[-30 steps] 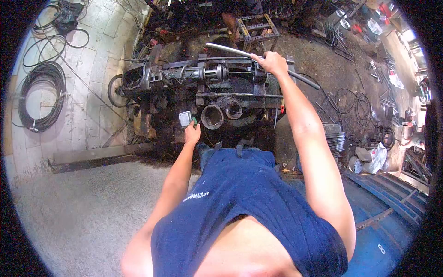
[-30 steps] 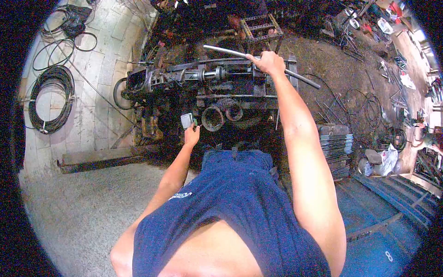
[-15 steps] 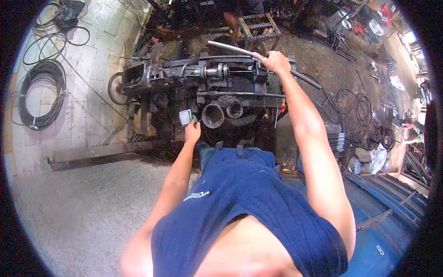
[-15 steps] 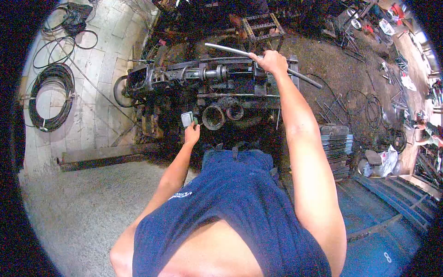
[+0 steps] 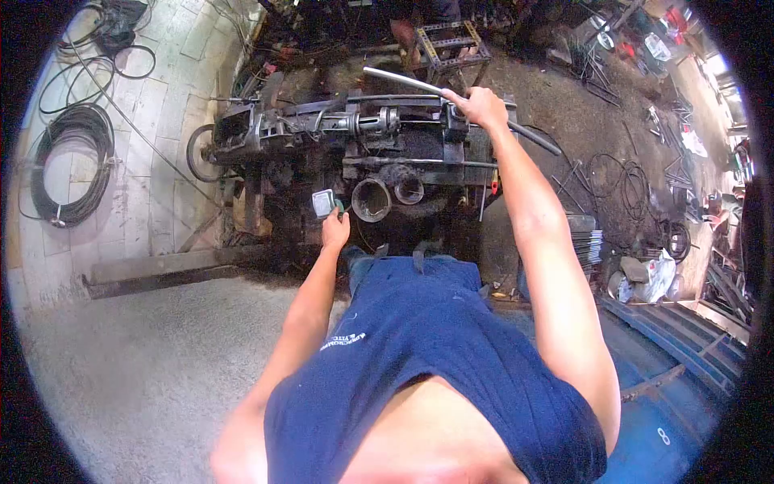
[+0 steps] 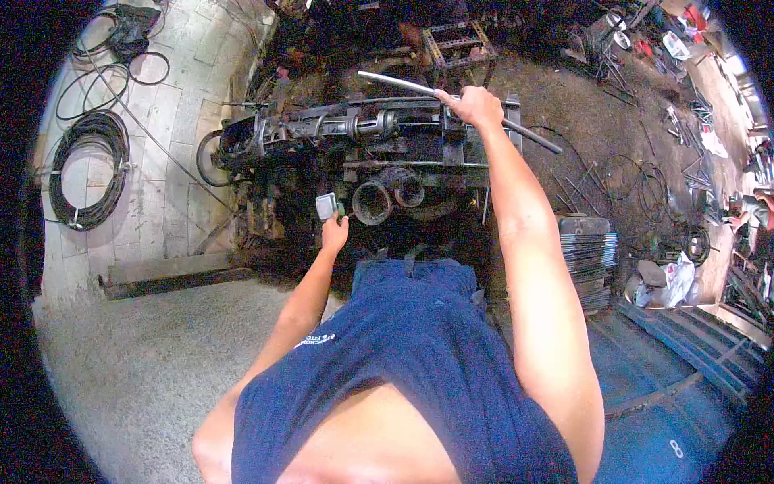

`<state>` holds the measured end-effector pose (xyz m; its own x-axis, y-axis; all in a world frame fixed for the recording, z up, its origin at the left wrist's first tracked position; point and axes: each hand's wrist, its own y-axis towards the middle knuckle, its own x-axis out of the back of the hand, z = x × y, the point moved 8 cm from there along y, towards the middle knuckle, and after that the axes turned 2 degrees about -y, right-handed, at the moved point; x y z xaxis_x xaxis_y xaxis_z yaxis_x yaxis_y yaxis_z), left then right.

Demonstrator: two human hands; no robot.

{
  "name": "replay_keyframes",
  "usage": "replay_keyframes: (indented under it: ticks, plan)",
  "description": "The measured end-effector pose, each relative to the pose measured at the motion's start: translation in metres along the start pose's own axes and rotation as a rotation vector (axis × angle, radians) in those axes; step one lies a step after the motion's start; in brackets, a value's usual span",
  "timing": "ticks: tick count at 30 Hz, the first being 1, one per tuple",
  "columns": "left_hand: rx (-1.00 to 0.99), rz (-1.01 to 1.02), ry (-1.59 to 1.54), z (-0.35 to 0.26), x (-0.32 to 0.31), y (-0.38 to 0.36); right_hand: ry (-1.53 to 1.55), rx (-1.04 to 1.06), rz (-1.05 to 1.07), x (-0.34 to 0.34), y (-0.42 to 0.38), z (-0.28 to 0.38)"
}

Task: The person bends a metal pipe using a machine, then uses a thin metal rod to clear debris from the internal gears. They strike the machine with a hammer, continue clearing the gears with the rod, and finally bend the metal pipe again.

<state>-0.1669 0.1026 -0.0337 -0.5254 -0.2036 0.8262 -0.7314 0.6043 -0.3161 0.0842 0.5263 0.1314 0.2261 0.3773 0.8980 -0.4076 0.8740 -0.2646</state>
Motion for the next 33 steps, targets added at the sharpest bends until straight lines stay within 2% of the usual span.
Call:
replay_keyframes:
  ticks: [20, 23, 33]
  plan:
    - [0.016, 0.039, 0.023, -0.004, -0.001, 0.002, 0.012, 0.024, -0.059, 0.004, -0.002, 0.006]
    - [0.022, 0.041, 0.019, -0.001, -0.003, 0.002, 0.024, 0.001, 0.036, 0.000, -0.002, 0.003]
    - [0.030, 0.040, 0.032, -0.004, -0.003, 0.001, -0.013, 0.052, -0.043, -0.001, 0.003, 0.010]
